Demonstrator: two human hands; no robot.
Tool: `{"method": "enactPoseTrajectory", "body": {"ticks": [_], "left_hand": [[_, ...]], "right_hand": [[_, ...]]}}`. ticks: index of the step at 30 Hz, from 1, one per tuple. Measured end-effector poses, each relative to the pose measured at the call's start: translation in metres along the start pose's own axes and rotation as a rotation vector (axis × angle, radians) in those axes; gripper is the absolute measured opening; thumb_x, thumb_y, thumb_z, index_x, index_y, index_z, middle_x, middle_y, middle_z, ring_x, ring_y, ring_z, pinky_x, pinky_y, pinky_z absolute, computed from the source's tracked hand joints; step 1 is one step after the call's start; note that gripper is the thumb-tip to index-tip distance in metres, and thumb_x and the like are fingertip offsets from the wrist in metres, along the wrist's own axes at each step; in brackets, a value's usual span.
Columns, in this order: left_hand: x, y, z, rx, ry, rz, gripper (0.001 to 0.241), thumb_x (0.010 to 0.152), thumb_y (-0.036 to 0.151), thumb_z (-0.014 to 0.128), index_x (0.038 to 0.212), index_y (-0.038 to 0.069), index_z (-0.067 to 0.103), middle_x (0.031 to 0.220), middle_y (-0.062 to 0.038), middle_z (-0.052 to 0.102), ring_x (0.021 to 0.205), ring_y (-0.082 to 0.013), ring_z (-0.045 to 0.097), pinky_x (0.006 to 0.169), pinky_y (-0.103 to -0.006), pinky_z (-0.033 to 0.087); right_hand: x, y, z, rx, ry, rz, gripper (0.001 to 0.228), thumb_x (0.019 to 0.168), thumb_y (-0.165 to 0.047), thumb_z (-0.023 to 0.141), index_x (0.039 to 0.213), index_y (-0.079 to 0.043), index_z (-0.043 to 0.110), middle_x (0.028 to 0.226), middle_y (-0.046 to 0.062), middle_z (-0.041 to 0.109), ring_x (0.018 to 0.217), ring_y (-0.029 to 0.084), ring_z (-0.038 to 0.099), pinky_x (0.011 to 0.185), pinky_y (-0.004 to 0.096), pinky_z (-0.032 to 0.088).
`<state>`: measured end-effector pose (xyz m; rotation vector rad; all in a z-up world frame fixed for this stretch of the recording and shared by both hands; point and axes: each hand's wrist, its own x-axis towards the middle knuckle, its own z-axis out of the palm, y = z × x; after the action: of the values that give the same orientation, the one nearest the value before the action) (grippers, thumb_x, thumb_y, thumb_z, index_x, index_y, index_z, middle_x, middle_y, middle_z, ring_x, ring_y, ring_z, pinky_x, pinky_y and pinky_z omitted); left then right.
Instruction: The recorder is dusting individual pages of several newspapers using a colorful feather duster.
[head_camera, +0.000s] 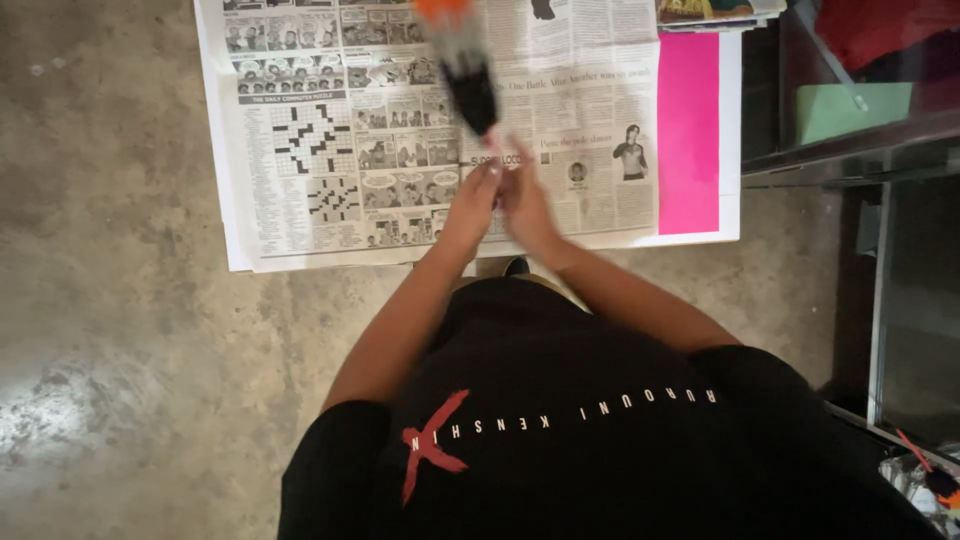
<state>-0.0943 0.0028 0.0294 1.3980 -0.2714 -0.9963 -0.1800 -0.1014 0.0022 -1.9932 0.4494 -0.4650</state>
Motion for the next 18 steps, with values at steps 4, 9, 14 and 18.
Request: {"method": "enactPoseTrajectory", "body": {"ticks": [4, 9, 14, 18], "left_hand": [[0.003, -0.027, -0.016, -0.175, 0.235, 0.089, 0.036, 0.106, 0.02, 0.05, 0.136, 0.002, 0.057, 0.117, -0.008, 0.071, 0.106, -0.0178, 0.068, 0.095, -0.0341, 0.056], [-0.066, 0.004, -0.08, 0.59, 0.61, 0.378, 0.032, 0.103, 0.018, 0.053, 0.132, 0.006, 0.058, 0.107, -0.02, 0.072, 0.09, -0.0337, 0.073, 0.076, -0.0446, 0.057], [-0.168, -0.008, -0.103, 0.953, 0.66, 0.137, 0.024, 0.107, 0.026, 0.054, 0.12, 0.009, 0.064, 0.094, -0.025, 0.071, 0.084, -0.0482, 0.067, 0.069, -0.058, 0.051], [-0.221, -0.035, -0.109, 1.156, 0.552, -0.003, 0.021, 0.105, 0.028, 0.05, 0.113, 0.013, 0.062, 0.094, -0.021, 0.072, 0.081, -0.0457, 0.068, 0.066, -0.059, 0.052]], "right_hand": [[-0.013, -0.058, 0.01, 0.163, -0.121, -0.06, 0.066, 0.111, 0.001, 0.05, 0.166, -0.001, 0.013, 0.156, 0.03, 0.044, 0.139, 0.034, 0.053, 0.115, 0.046, 0.047], [-0.005, -0.082, -0.011, -0.066, -0.427, -0.188, 0.062, 0.095, -0.009, 0.063, 0.152, -0.002, 0.041, 0.146, 0.021, 0.056, 0.134, 0.036, 0.056, 0.115, 0.045, 0.046], [0.008, -0.05, -0.003, -0.452, -0.407, -0.428, 0.064, 0.085, -0.007, 0.068, 0.146, -0.001, 0.05, 0.15, 0.023, 0.051, 0.142, 0.041, 0.045, 0.119, 0.049, 0.037], [0.009, -0.046, -0.001, -0.528, -0.432, -0.471, 0.062, 0.086, -0.014, 0.071, 0.144, 0.0, 0.051, 0.15, 0.021, 0.05, 0.145, 0.04, 0.041, 0.124, 0.051, 0.032]]}}
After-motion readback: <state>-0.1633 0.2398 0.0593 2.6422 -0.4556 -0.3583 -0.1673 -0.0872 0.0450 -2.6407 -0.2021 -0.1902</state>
